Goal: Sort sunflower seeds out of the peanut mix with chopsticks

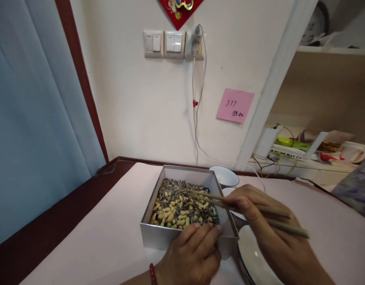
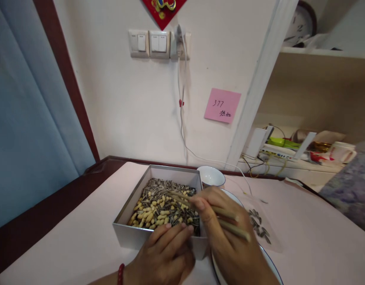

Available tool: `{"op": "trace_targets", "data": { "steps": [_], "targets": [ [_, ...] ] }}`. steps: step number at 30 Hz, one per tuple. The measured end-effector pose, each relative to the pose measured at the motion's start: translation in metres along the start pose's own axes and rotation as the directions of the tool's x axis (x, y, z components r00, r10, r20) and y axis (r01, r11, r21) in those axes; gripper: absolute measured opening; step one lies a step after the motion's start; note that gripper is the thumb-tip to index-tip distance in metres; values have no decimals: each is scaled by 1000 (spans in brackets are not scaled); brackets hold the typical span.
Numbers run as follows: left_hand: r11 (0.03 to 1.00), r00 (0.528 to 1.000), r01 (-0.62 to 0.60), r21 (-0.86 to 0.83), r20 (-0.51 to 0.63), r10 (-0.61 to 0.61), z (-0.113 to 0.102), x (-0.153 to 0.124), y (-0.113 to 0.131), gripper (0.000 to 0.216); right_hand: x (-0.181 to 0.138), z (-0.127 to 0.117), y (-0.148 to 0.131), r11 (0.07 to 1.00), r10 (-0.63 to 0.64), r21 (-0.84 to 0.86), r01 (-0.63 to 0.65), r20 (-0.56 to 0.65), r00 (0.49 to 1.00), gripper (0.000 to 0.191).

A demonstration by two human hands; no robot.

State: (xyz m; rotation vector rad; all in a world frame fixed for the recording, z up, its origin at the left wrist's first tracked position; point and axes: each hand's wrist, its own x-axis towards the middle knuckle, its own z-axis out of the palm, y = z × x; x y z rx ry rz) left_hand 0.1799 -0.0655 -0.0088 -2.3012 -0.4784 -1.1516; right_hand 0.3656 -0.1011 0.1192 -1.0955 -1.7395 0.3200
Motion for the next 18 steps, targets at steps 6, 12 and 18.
{"op": "trace_targets", "data": {
  "steps": [6,12,18],
  "targets": [
    [999,998,30,-17,50,-29,-2,2,2,6,1,-60,3,900,-103,-434,-46,-315,943,27],
    [998,997,24,-52,80,-19,-4,5,-1,14,1,-88,25,736,51,-627,-254,-322,945,43],
    [996,998,27,-83,63,-21,-2,6,-3,14,1,-76,12,881,65,-419,-220,-353,933,37]
  ]
}}
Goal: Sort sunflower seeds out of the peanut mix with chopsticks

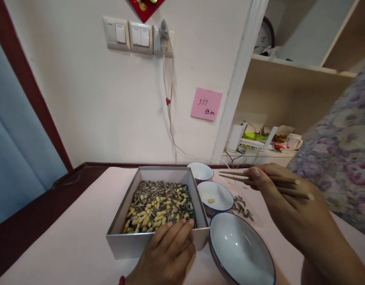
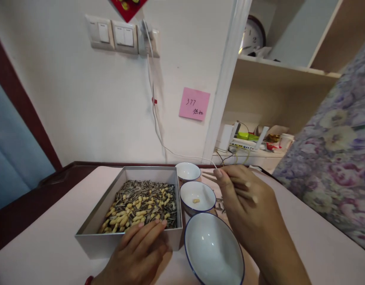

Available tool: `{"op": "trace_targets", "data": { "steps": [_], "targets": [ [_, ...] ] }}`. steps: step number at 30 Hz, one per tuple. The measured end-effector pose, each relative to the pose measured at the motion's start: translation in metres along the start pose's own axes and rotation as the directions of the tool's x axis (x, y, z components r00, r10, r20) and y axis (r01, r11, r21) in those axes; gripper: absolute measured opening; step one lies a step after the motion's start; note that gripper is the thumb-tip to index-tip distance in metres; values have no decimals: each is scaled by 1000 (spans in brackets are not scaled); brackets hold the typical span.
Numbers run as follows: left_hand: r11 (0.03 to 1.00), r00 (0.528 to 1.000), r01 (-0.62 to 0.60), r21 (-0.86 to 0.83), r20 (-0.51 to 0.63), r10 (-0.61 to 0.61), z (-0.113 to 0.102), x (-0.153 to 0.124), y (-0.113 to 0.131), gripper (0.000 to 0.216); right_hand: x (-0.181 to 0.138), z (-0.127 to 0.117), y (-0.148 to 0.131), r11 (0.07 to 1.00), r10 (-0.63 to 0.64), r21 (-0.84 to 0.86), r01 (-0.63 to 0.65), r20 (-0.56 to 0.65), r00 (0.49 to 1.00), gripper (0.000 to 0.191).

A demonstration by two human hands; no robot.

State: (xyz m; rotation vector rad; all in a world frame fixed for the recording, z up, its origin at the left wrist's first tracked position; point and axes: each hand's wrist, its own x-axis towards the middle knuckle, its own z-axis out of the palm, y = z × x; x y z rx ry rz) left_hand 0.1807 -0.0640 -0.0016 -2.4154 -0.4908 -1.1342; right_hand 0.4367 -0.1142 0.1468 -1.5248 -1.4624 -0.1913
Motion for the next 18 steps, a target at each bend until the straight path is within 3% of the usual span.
{"op": "trace_targets", "data": {
  "steps": [3,8,12,18],
  "targets": [
    [1000,1000,2,4,3,-2,-1,0,1,13,-7,10,-17,968,-51,249,34,63,997,30],
    [999,1000,-20,40,-6,21,-2,-1,1,11,-19,42,-38,886,-146,463,-33,345,927,31],
    [997,999,-26,68,-17,27,2,-4,0,7,-25,62,-45,838,-177,536,-106,450,876,34],
    [996,999,-26,87,-34,29,8,-9,1,8,-29,77,-46,844,-164,520,-130,481,861,37]
  ]
}}
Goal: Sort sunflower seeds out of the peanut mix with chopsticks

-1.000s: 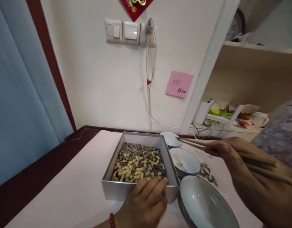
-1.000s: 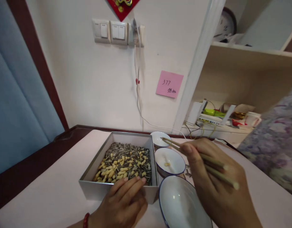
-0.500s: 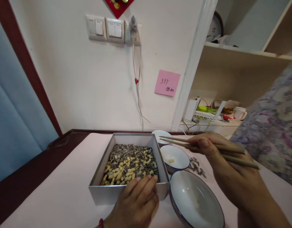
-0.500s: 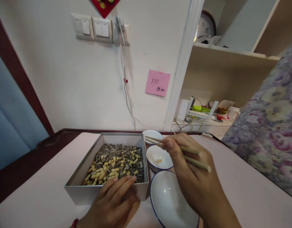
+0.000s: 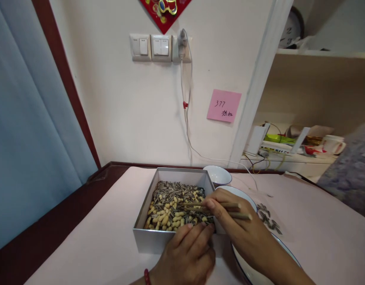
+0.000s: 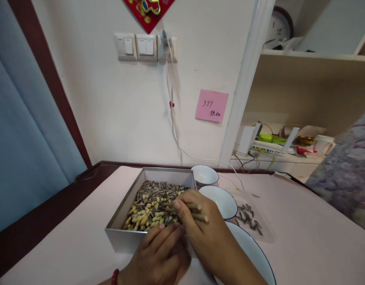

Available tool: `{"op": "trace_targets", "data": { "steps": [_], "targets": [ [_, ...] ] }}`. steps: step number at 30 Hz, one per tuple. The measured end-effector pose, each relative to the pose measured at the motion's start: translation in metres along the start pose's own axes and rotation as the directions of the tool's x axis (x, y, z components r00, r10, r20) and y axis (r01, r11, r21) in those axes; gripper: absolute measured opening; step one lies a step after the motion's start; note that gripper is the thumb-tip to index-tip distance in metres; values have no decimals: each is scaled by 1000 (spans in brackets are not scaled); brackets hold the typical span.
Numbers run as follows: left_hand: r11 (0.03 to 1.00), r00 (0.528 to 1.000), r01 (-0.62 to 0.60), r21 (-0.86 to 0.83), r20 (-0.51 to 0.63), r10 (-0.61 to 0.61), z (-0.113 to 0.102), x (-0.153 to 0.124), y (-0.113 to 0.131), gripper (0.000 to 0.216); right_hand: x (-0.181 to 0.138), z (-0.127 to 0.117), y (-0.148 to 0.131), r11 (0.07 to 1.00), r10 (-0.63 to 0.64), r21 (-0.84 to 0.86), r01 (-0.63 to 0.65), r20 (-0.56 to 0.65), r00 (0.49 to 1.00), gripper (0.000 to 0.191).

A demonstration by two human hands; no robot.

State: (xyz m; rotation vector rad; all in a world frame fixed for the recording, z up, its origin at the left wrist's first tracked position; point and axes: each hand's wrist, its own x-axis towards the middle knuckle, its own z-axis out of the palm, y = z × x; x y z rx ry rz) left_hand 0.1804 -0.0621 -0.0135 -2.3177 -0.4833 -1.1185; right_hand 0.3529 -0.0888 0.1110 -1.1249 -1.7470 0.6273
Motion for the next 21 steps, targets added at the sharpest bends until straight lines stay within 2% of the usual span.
{"op": "trace_targets", "data": {
  "steps": [13,17,21],
  "targets": [
    [1000,1000,-16,-1,-4,16,-3,2,-1,5,2,6,8,1000,-16,-3,16,-78,997,42],
    [1000,1000,-11,0,20,11,-3,1,0,7,1,3,6,1000,-4,1,4,-72,997,42],
    [1000,1000,2,-3,-6,-2,-3,2,0,7,2,6,4,1000,-1,4,1,-51,999,39]
  ]
}}
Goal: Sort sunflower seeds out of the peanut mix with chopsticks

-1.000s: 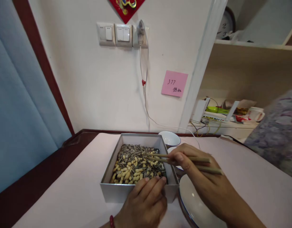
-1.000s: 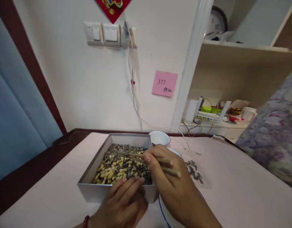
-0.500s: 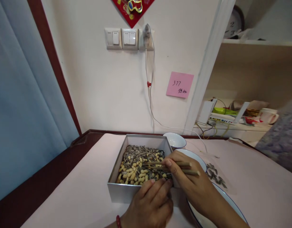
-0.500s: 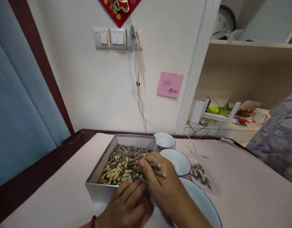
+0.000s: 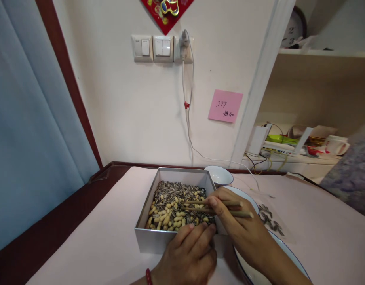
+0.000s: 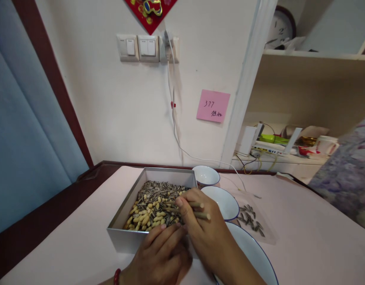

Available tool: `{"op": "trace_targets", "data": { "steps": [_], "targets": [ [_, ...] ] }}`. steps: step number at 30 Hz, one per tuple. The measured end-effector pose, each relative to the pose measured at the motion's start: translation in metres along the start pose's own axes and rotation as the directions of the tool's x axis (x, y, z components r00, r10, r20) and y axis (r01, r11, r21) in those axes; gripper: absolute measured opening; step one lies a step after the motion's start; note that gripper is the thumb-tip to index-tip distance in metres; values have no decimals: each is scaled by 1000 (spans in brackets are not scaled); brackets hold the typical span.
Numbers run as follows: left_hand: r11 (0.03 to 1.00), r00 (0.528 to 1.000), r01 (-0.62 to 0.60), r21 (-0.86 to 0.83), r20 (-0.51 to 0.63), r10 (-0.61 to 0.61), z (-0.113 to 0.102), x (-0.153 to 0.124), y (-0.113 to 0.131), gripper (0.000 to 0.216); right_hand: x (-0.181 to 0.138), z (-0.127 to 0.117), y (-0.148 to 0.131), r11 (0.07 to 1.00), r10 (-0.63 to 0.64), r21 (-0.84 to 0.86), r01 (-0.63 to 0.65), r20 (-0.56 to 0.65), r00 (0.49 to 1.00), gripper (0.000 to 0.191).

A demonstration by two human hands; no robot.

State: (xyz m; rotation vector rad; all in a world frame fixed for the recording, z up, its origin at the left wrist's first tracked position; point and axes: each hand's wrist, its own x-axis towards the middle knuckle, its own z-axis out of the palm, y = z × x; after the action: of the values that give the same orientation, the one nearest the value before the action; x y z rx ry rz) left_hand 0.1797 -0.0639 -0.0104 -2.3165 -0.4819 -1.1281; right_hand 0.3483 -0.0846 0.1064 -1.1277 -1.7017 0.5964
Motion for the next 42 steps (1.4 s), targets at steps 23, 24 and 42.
{"op": "trace_targets", "data": {
  "steps": [23,24,42],
  "targets": [
    [1000,999,27,-4,19,-27,-2,2,1,5,-11,-50,-16,945,-192,-309,104,-271,943,28],
    [999,999,33,-8,23,-33,-2,2,2,4,-13,-60,-18,922,-222,-377,90,-323,920,26],
    [997,998,39,-67,47,-36,-5,8,0,8,-21,-82,-26,912,-174,-410,-8,-404,898,34]
  ]
}}
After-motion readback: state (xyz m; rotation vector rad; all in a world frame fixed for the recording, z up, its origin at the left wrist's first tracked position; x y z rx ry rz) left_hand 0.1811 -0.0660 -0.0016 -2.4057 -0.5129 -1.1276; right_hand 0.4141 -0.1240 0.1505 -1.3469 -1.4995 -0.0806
